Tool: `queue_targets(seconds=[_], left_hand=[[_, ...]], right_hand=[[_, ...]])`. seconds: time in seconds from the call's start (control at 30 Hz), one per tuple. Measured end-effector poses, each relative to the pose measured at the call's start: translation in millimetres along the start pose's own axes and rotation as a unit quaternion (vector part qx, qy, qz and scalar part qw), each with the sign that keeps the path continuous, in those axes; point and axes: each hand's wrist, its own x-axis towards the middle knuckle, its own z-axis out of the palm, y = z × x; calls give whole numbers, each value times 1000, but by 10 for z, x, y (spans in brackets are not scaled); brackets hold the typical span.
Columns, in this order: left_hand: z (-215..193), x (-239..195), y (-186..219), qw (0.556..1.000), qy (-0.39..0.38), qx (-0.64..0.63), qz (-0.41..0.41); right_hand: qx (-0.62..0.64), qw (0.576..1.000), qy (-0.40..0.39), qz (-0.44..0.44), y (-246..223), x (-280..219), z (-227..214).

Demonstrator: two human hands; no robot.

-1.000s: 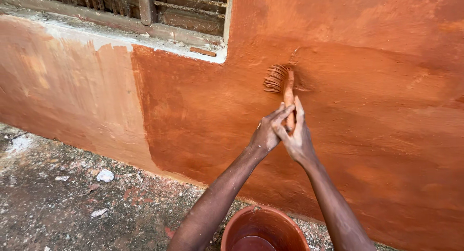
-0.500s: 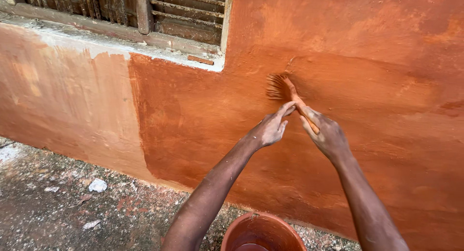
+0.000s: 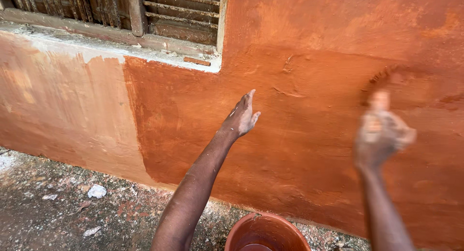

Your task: The person paints an exterior wall with orange paint using a brush. They repeatedly dip the brush into a bucket of paint and apply it to the wall surface, covering a large area next to a barred window.

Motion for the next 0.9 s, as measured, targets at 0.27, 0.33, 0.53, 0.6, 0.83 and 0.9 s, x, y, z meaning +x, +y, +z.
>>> queue_targets(seconds=[0.27,0.33,0.53,0.6,0.83,0.9], left_hand=[[222,98,49,950,273,-42,144],[173,146,18,913,356,-86,179],[-46,-4,-39,915,354,-103,166],[-130,-93,-56,918,350,-87,163],[-310,-263,-204,932,329,-70,137],[-314,-280,-195,934,323,-66,138]], right_hand=[[39,934,-163,-315,-1238,-550,722],[15,884,-194,-424,-1341,-583,719],[69,911,-183,-363,-907,16,538],[19,942,-184,-280,-657,349,406],[-131,953,27,-271,-584,384,412],[-62,958,1,-281,-802,225,541]])
